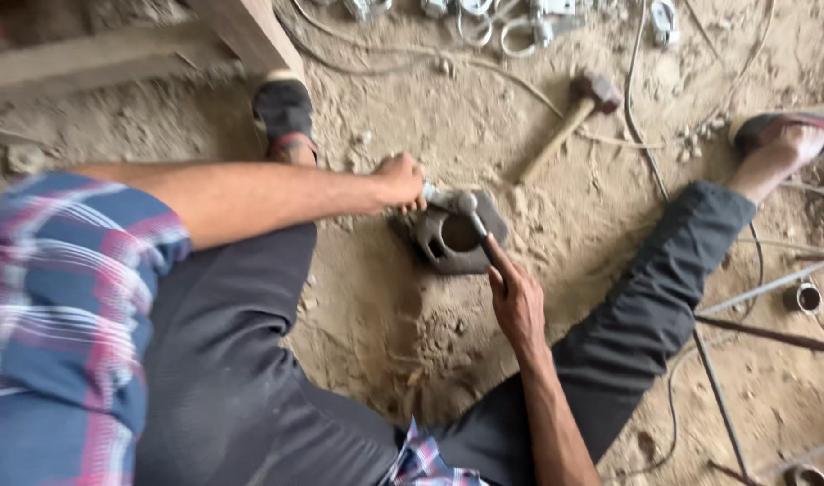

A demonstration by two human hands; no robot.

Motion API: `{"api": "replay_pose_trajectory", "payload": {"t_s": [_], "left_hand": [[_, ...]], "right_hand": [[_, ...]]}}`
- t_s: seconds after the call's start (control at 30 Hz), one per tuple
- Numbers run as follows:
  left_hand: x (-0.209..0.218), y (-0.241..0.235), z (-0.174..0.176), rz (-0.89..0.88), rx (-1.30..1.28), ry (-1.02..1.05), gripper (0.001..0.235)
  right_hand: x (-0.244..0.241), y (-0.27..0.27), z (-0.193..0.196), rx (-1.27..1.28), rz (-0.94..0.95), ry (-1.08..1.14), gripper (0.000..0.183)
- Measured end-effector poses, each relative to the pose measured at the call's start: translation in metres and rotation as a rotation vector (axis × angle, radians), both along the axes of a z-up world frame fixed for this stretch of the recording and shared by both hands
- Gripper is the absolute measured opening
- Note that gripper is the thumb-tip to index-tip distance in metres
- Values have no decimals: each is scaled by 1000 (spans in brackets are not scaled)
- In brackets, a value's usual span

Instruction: The person uses a hammer to drive a metal pin through a bracket assembly while holding it against a heavy metal base on the ground.

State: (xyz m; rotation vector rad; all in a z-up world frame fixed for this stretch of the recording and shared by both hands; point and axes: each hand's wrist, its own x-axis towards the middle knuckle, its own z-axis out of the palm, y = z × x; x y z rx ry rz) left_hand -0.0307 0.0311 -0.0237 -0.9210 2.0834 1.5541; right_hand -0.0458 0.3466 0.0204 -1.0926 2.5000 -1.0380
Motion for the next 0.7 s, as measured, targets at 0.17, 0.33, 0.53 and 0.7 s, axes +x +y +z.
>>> {"api": "replay_pose_trajectory", "payload": {"t_s": [0.17,0.33,0.53,0.7], "left_hand": [[2,3,-1,32,-29,-34,31],[-2,-2,-5,26,-48,-31,26],[-5,-2,-2,50,-69,-80,21],[-1,-3,-6,54,-31,-62,31]], "right_hand": [[-3,-1,6,-158,8,24,57],[0,1,-1,78,-59,-67,54],[-6,5,-15,120,-105,-143,56],[-5,9,-27,8,-124,-76,56]]}}
